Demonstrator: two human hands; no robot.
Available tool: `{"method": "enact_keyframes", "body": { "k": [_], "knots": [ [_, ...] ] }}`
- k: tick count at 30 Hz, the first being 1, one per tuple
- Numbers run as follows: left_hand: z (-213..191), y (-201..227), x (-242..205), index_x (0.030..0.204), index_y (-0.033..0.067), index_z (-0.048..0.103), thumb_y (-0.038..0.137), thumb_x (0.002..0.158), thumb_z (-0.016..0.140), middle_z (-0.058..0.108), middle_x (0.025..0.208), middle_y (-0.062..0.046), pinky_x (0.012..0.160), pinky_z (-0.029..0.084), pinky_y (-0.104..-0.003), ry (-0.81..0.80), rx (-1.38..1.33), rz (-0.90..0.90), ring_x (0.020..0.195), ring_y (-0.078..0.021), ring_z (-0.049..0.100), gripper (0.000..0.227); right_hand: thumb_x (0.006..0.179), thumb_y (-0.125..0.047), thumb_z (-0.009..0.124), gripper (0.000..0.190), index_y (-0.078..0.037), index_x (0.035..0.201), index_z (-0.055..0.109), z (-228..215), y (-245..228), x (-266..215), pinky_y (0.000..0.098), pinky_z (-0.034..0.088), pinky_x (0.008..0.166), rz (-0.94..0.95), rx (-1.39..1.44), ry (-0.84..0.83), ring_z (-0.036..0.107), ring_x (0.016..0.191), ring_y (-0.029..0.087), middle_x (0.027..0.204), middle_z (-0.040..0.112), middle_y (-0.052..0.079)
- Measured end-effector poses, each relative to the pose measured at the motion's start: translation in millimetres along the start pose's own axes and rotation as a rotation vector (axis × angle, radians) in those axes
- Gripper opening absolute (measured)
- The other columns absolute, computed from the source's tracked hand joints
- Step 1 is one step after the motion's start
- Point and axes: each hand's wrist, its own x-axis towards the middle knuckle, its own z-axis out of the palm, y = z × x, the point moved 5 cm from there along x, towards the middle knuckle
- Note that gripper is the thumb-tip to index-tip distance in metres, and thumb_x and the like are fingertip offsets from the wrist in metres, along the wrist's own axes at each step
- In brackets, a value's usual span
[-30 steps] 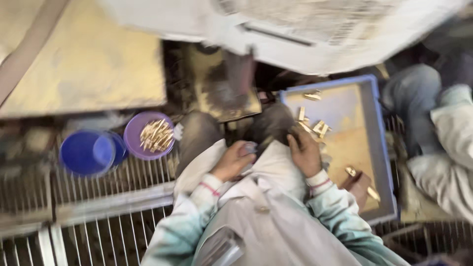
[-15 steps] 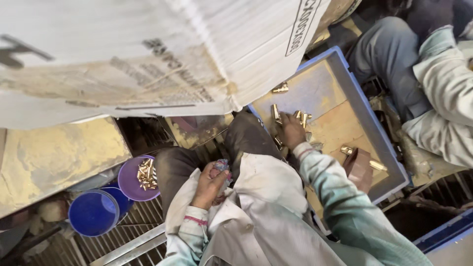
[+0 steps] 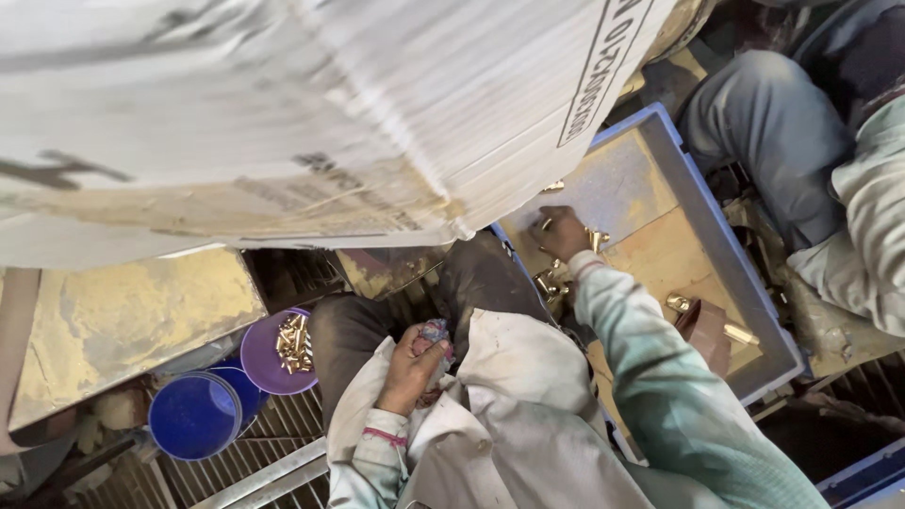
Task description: The person repeatedly picks up small brass-colored metal parts from a blue tray and rubs them against a moving sanding belt. After each part is treated, it is placed back into the tray. The process is repeated for multiple parts.
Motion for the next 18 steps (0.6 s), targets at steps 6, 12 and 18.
{"method": "enact_keyframes", "body": {
  "k": [6,12,18],
  "knots": [
    [1,10,-4,0.121,0.0005,0.062,0.013,0.09,0.072,0.072,0.101,-0.006,0.078,0.055,-0.027,0.044,0.014,0.074,0.088,-0.0121,0.067,0.035,0.104,-0.051,0.047,0.05,-0.006,0.119,0.066,-53,-28,-65,0.0394,0.06,0.083,0.269,1.448,-0.247,0.072,0.092,0.029,0.1,0.073,0.017],
    [3,25,-25,0.119,0.0045,0.058,0.015,0.092,0.068,0.066,0.082,-0.008,0.033,0.041,-0.032,0.11,-0.257,0.02,0.048,-0.0145,0.055,0.03,0.103,-0.066,0.042,0.063,-0.008,0.097,0.069,-37,-85,-125,0.0292,0.051,0.05,0.372,1.588,-0.37,0.067,0.066,0.022,0.082,0.074,0.011],
    [0,46,-61,0.121,0.0051,0.054,0.016,0.092,0.068,0.065,0.075,-0.01,0.029,0.04,-0.032,0.113,-0.382,0.08,0.037,-0.0168,0.053,0.033,0.108,-0.028,0.06,0.024,-0.005,0.115,0.064,-14,-166,-185,0.0298,0.05,0.064,0.002,1.348,-0.604,0.063,0.078,0.015,0.098,0.07,0.008]
  ]
}}
